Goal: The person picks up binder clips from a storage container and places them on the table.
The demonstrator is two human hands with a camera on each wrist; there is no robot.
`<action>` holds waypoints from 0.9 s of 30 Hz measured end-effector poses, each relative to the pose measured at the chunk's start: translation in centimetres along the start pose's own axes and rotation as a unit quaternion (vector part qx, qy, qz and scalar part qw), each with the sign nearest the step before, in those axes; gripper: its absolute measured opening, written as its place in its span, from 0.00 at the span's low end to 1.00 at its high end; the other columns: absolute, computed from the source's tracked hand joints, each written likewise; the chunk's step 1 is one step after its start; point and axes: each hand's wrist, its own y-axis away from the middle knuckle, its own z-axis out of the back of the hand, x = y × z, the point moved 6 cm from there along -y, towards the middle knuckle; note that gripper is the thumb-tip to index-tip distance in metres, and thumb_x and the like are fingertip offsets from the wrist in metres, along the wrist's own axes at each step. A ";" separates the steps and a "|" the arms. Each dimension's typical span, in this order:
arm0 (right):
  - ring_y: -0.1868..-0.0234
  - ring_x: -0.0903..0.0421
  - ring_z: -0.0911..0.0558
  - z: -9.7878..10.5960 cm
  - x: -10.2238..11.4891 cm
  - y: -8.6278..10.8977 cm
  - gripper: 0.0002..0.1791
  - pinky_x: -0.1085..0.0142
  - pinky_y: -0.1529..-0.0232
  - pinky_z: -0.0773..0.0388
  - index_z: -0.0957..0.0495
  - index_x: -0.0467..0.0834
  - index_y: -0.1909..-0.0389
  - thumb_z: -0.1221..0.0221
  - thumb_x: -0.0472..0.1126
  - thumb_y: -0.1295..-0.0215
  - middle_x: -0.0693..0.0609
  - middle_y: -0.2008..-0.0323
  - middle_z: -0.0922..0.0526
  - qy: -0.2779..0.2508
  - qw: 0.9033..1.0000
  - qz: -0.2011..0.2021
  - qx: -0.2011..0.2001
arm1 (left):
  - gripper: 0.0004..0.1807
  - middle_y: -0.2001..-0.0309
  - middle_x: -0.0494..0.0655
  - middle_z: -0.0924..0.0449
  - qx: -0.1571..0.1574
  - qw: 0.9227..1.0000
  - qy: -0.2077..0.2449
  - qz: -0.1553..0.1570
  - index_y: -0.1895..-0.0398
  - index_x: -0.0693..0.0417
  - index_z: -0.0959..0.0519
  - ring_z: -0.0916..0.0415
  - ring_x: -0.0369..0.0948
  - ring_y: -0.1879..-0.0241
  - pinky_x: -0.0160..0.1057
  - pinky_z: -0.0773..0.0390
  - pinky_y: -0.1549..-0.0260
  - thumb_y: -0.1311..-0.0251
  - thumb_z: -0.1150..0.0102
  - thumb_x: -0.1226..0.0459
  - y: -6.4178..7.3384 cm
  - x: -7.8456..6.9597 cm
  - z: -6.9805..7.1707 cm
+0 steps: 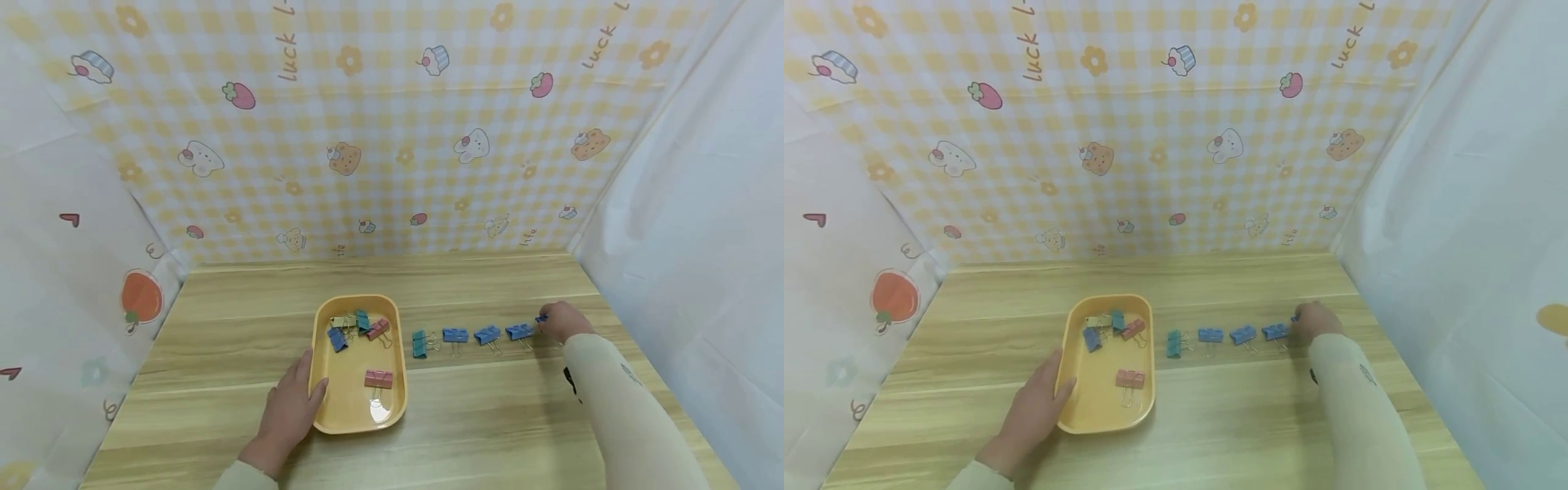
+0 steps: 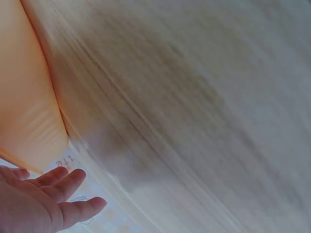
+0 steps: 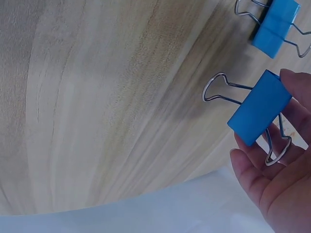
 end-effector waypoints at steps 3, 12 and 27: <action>0.47 0.32 0.24 -0.3 -0.1 -0.3 0.22 0.41 0.49 0.27 0.26 0.28 0.46 0.42 0.39 0.36 0.30 0.48 0.23 0.009 1.000 0.000 0.003 | 0.37 0.33 0.69 0.39 -0.002 1.000 -0.001 -0.002 0.24 0.59 0.51 0.39 0.64 0.35 0.72 0.40 0.45 0.29 0.53 0.52 0.1 0.0 0.0; 0.49 0.32 0.23 -0.6 -0.3 -0.6 0.20 0.41 0.48 0.28 0.24 0.28 0.49 0.41 0.39 0.36 0.30 0.50 0.22 0.020 1.000 -0.001 0.001 | 0.37 0.33 0.69 0.39 -0.008 1.000 0.002 -0.004 0.25 0.59 0.51 0.38 0.65 0.36 0.71 0.39 0.45 0.29 0.53 0.52 0.1 -0.1 0.0; 0.51 0.33 0.22 -1.5 -1.0 -0.8 0.17 0.42 0.51 0.26 0.22 0.29 0.53 0.43 0.37 0.38 0.31 0.53 0.20 0.023 1.000 -0.009 0.011 | 0.37 0.33 0.69 0.39 -0.007 1.000 0.006 0.000 0.24 0.58 0.51 0.39 0.64 0.35 0.69 0.38 0.44 0.29 0.53 0.52 0.0 -0.2 0.0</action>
